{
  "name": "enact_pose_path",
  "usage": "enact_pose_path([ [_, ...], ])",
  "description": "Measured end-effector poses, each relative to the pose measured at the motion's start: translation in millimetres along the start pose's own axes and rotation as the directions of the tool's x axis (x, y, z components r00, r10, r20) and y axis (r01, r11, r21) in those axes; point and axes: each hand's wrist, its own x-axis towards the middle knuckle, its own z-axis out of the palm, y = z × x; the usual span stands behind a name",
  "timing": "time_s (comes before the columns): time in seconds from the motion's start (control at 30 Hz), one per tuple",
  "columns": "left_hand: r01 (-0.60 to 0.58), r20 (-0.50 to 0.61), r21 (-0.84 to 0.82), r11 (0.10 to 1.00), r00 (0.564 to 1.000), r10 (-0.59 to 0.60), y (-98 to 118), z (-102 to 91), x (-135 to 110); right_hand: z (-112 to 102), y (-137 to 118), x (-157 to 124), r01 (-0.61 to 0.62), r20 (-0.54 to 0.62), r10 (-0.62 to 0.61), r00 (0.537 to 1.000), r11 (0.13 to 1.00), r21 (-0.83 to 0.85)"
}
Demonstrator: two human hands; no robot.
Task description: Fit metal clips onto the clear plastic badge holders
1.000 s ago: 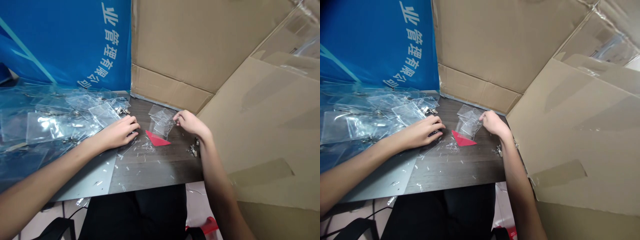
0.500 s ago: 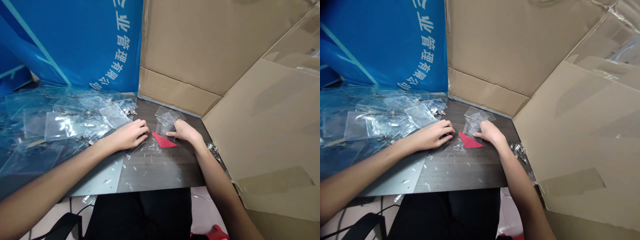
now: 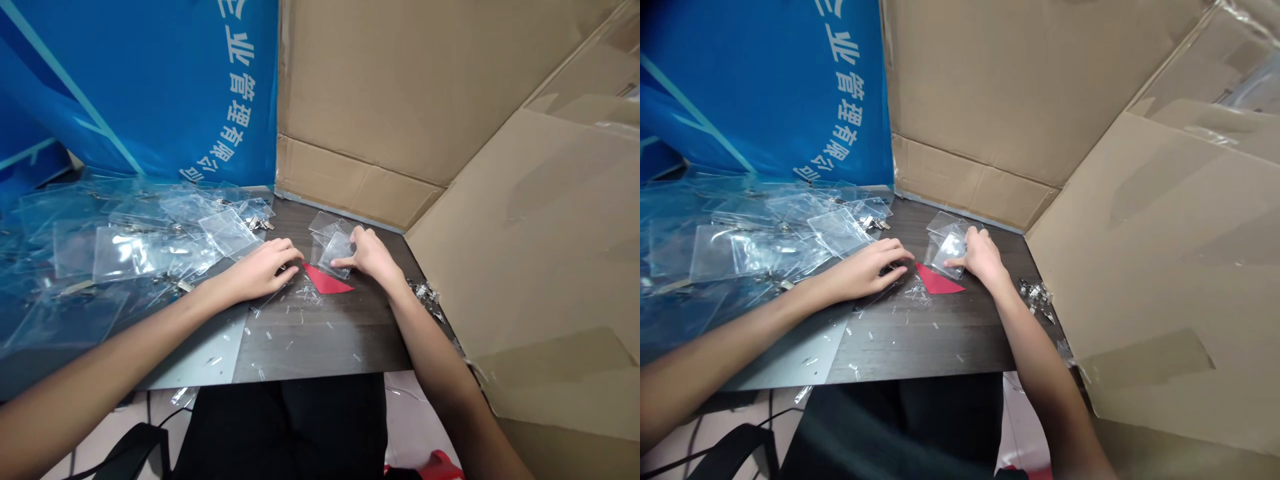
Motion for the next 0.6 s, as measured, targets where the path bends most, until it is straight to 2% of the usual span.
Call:
enact_pose_path([
  [0.07, 0.037, -0.044, -0.078, 0.996, 0.998, -0.040, 4, 2.1, 0, -3, -1, 0, 0.097, -0.007, -0.096, 0.995, 0.990, 0.101],
  [0.13, 0.095, -0.081, -0.162, 0.982, 0.991, -0.110, 9, 4.5, 0, -6, -5, -1, 0.215, 0.043, -0.232, 0.972, 0.946, 0.244],
  [0.2, 0.149, -0.107, -0.233, 0.961, 0.978, -0.177, 15, 7.1, 0, -6, -12, -3, 0.299, 0.071, -0.356, 0.932, 0.862, 0.409],
  [0.27, 0.161, -0.124, -0.299, 0.941, 0.971, -0.205, 21, 10.0, 1, -3, -21, -7, 0.327, 0.047, -0.420, 0.906, 0.767, 0.552],
  [0.33, 0.151, -0.130, -0.404, 0.902, 0.967, -0.219, 24, 12.3, 2, 3, -31, -13, 0.317, 0.001, -0.424, 0.906, 0.679, 0.662],
  [0.43, 0.128, -0.151, -0.623, 0.772, 0.948, -0.279, 23, 12.2, 5, 13, -44, -22, 0.301, -0.062, -0.397, 0.916, 0.574, 0.762],
  [0.5, 0.103, -0.182, -0.706, 0.701, 0.930, -0.320, 19, 9.5, 7, 19, -50, -26, 0.313, -0.109, -0.374, 0.921, 0.545, 0.778],
  [0.6, 0.070, -0.222, -0.712, 0.698, 0.922, -0.319, 14, 5.5, 8, 27, -52, -28, 0.377, -0.208, -0.343, 0.916, 0.562, 0.736],
])
